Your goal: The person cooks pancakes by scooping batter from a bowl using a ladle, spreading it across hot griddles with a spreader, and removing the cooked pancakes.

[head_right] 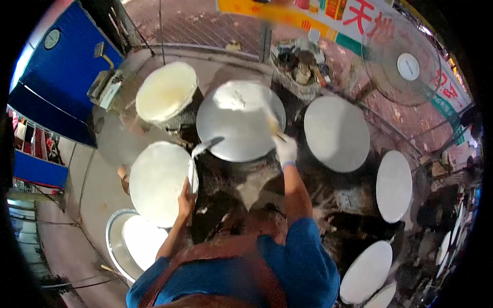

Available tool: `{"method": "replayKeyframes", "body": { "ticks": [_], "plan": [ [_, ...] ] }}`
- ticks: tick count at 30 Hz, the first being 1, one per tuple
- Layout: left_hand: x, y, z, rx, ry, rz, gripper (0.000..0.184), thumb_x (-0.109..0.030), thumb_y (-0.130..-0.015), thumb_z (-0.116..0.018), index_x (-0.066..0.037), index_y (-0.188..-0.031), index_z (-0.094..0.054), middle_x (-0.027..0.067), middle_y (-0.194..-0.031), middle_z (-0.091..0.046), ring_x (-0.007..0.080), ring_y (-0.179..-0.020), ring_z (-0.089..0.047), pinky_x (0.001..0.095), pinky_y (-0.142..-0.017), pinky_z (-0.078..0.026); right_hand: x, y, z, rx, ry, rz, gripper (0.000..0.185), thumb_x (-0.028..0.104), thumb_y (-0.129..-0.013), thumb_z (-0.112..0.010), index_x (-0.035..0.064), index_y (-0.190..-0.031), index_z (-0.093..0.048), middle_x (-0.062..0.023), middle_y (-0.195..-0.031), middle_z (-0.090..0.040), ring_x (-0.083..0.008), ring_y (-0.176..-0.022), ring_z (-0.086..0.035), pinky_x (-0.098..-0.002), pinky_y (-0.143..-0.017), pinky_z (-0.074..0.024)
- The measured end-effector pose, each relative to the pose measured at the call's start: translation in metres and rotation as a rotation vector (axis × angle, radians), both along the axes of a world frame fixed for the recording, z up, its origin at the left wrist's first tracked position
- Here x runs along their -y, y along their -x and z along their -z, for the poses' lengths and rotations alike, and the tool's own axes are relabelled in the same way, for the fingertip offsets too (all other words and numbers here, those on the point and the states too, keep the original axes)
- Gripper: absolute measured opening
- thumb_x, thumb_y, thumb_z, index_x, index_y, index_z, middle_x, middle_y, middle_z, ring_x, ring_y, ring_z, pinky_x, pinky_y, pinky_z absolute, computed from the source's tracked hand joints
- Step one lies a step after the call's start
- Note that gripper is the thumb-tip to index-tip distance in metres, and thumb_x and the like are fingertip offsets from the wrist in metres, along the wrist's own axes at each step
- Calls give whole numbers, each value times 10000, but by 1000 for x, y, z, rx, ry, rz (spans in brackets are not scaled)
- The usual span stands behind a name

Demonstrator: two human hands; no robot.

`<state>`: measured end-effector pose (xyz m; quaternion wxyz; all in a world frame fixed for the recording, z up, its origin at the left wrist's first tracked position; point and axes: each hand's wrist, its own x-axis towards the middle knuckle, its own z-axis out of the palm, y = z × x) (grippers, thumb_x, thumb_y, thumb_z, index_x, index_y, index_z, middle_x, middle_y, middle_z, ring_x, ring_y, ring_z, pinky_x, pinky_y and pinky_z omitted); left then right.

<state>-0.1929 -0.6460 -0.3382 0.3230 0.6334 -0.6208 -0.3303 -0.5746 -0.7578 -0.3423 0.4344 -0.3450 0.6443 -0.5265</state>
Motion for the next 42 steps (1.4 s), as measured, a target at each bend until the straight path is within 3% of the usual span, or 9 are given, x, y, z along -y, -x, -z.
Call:
{"method": "replayKeyframes", "body": {
  "ticks": [2,8,12,19,23,28,34,38,42],
  "plan": [
    [-1,2,0,52,-7,-28,693,42,-728,-505,-166,-1365,-331,292,-952,-561,227,-648,-533,287,-613,-436,-10,3,-2,332,-63,152,218,110,-733,-674,-21,-906,-670,-87,-814,-667,-154,-677,-600,-284,-621,-465],
    [-6,15,9,70,-28,-52,697,25,-731,-505,-173,-1373,-318,292,-967,-578,305,-843,-629,320,-706,-467,5,16,-28,204,-135,-177,246,130,-708,-706,3,-916,-677,-33,-742,-647,-103,-538,-537,-228,-502,-418],
    [-6,40,-5,30,-120,-176,651,1,-767,-496,-114,-1379,-305,234,-906,-592,176,-800,-552,294,-698,-447,34,54,-34,406,-272,-74,153,127,-743,-664,49,-874,-662,-2,-571,-559,-95,-345,-436,-244,-291,-288],
    [-46,62,-12,87,43,-261,589,-82,-783,-559,-87,-1337,-361,220,-1121,-562,218,-954,-566,301,-791,-438,50,101,-59,384,-396,-353,133,204,-771,-646,84,-821,-673,-21,-470,-477,-123,-299,-370,-256,-293,-249],
    [-79,74,4,-212,-281,-479,563,-129,-786,-584,-90,-1313,-390,194,-1104,-575,232,-972,-573,325,-823,-443,97,92,-19,257,-422,-483,294,277,-785,-619,84,-574,-555,-14,-428,-459,-123,-284,-360,-275,-287,-223],
    [-96,101,-30,-206,-336,-417,564,12,-773,-543,-53,-1310,-384,98,-1129,-542,182,-1018,-517,291,-853,-411,85,120,5,277,-422,-676,259,218,-753,-668,61,-958,-681,-14,-599,-584,-67,-408,-451,-230,-377,-335],
    [-101,124,-60,-336,-417,-582,472,-69,-788,-604,-70,-1241,-475,37,-1045,-589,119,-947,-531,258,-808,-432,151,101,-17,228,-465,-664,154,206,-764,-656,76,-686,-627,-4,-501,-521,-81,-353,-432,-251,-309,-284],
    [-115,121,-47,-365,-451,-586,477,-15,-786,-578,-51,-1247,-461,29,-1055,-575,128,-924,-533,258,-789,-436,113,120,21,218,-355,-808,114,128,-770,-645,14,-778,-656,-55,-712,-612,-101,-504,-494,-244,-420,-366],
    [-134,117,-44,-452,-381,-624,483,14,-793,-544,-32,-1262,-435,27,-1039,-569,126,-875,-539,259,-736,-446,159,118,-64,307,-465,-728,149,181,-771,-619,49,-707,-635,-40,-540,-554,-89,-342,-421,-255,-329,-292]
  ]
}}
